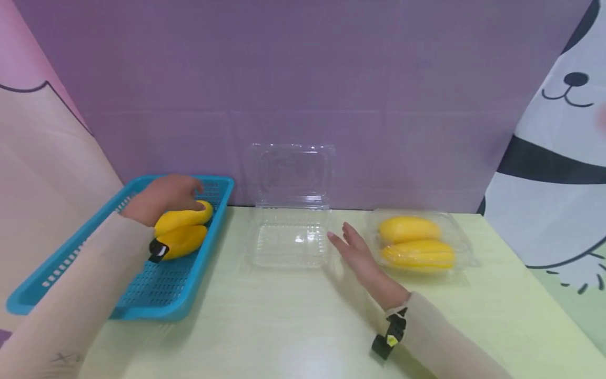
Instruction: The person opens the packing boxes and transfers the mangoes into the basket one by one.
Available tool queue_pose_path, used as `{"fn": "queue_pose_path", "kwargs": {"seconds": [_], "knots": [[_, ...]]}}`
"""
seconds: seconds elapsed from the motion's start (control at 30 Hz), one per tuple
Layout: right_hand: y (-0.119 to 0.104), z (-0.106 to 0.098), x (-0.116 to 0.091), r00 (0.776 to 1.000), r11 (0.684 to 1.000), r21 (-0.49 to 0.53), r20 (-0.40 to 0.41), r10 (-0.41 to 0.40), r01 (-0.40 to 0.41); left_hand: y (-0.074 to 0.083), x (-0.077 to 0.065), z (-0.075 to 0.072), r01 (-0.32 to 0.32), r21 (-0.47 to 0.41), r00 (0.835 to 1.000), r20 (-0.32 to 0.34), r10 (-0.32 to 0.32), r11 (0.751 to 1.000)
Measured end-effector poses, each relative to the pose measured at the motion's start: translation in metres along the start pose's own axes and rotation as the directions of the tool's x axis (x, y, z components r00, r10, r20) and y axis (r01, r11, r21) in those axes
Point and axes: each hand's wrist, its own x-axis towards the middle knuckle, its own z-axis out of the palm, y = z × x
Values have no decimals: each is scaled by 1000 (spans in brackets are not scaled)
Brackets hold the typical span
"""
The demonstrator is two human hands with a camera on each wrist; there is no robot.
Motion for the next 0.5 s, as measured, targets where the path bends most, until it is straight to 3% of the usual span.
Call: {"fn": "queue_pose_path", "kwargs": {"seconds": [0.23, 0.5], "knots": [[-9, -11, -2, 999, 998, -46, -22, -40, 39, 24, 7, -5, -27, 26, 999, -21, 28, 999], [-17, -25, -6, 997, 998, -5, 24, -70, 70, 48, 16, -5, -50, 48, 998, -21, 51, 998]]}}
